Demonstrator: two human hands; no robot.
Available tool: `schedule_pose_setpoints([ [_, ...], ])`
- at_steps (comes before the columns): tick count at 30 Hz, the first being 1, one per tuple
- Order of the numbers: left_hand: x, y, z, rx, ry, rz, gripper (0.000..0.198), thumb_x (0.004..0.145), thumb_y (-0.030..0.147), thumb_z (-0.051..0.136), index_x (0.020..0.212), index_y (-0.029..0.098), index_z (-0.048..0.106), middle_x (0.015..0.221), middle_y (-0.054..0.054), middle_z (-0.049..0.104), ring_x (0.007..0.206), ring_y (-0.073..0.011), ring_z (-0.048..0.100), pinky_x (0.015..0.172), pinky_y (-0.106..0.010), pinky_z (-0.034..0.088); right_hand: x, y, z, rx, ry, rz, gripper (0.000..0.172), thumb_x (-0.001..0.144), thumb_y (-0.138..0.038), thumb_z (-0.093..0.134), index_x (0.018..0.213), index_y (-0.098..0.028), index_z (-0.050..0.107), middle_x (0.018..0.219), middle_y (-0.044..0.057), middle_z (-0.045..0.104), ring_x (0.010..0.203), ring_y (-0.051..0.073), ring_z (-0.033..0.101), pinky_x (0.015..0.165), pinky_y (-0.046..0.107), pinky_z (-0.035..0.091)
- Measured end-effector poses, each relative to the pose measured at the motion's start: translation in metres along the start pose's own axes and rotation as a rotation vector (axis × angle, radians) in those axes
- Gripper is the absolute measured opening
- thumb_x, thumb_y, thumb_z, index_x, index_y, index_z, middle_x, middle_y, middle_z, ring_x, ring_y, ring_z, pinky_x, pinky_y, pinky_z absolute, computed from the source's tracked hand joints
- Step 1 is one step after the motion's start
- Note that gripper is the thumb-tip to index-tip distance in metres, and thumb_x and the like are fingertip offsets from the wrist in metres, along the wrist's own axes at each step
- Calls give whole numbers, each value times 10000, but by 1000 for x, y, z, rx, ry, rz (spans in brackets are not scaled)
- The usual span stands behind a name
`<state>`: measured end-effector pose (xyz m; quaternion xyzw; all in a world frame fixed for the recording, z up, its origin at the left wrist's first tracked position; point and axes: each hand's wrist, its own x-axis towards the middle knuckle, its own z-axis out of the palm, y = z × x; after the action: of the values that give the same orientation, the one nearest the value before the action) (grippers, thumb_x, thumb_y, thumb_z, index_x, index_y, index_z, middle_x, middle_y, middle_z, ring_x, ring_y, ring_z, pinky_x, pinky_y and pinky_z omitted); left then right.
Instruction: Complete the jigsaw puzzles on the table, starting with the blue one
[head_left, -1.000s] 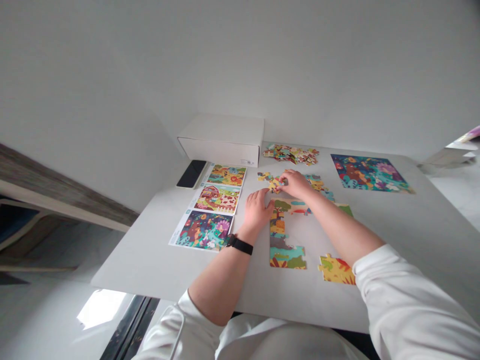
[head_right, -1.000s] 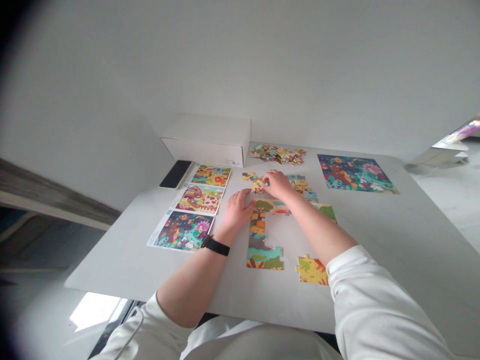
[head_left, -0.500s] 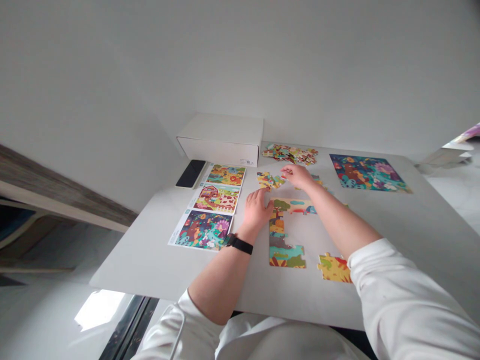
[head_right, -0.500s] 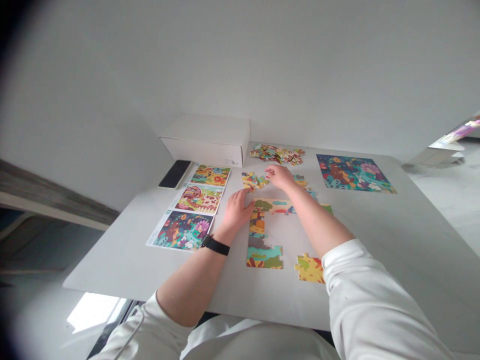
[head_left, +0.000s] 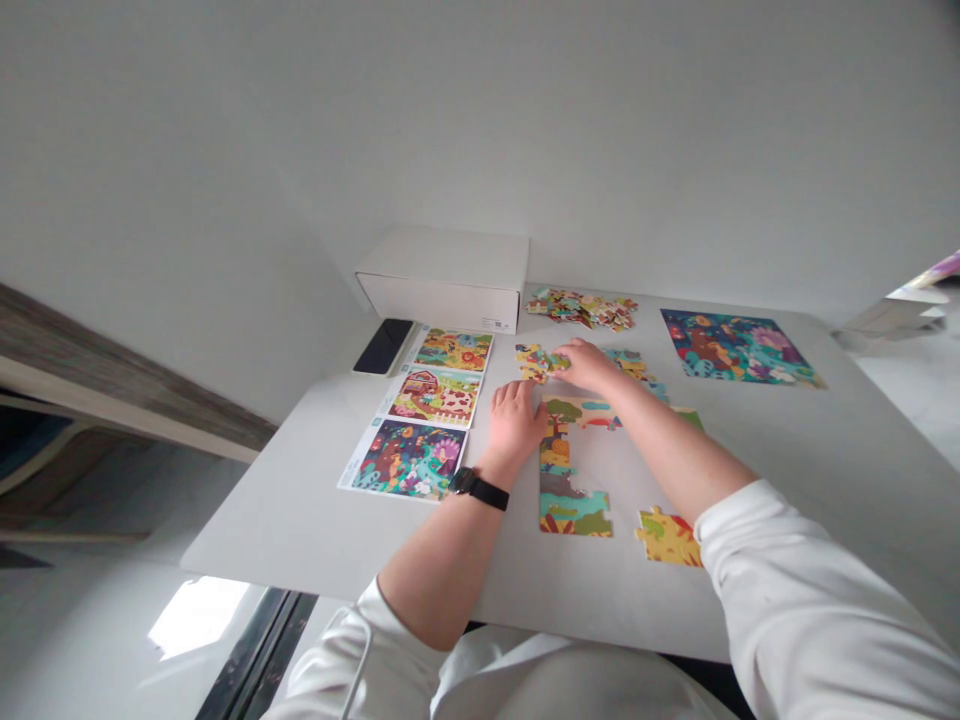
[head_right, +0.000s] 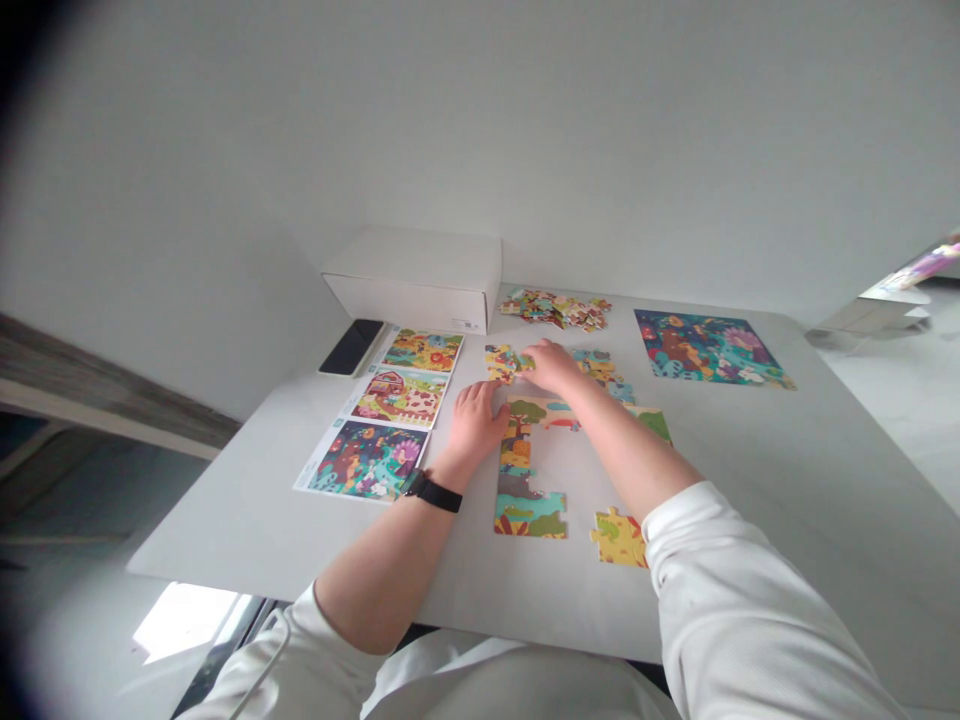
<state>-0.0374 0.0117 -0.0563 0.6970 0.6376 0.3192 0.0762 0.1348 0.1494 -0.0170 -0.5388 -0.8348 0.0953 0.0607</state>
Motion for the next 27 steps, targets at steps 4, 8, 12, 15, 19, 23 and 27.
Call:
schedule_pose_setpoints([
  [4,1,2,-3,-20,-14,-5,349,950,201,652,1298,225,648,1256,-109,747,1252,-304,642,1149,-463,463,0,-1,-2,20,-3,-11,505,909,-306,811,1398,-206,732,1379,164,698,1261,304,685,1145,385,498],
  [8,2,3,-5,-49,-13,-5,396,953,193,647,1347,232,647,1338,-114,737,1298,-300,628,1172,-468,449,3,-2,-3,33,2,-27,471,892,-284,819,1353,-206,759,1360,166,709,1252,312,692,1142,385,500],
  [12,0,4,-4,-37,-33,57,465,974,248,658,1436,263,612,1492,-101,675,1403,-307,569,1243,-512,378,6,1,-4,2,-45,-21,427,874,-331,842,1289,-241,793,1343,140,717,1223,306,705,1116,368,514],
  [15,-2,4,-3,-13,-48,55,462,982,285,666,1440,252,613,1469,-100,693,1403,-324,567,1259,-533,347,7,6,-4,-16,-60,-13,458,865,-330,843,1307,-222,785,1374,153,706,1228,317,701,1110,375,519],
  [19,-2,6,-5,-6,-42,15,440,975,263,665,1411,228,623,1447,-114,701,1384,-324,583,1247,-523,355,5,11,-4,-15,-22,-22,392,895,-226,783,1286,-214,787,1358,135,725,1218,280,703,1100,349,521],
  [23,-1,8,-9,5,-28,-23,414,971,244,655,1383,226,622,1407,-125,710,1359,-324,597,1233,-524,359,-1,13,-3,18,28,-32,371,922,-126,691,1271,-207,788,1322,122,751,1166,251,718,1075,346,533],
  [27,-1,7,-10,45,-21,-64,432,960,260,665,1385,219,602,1386,-148,704,1347,-341,597,1212,-541,364,-9,11,-1,71,63,-39,400,925,-67,634,1259,-223,790,1256,98,782,1119,237,729,1050,349,546],
])
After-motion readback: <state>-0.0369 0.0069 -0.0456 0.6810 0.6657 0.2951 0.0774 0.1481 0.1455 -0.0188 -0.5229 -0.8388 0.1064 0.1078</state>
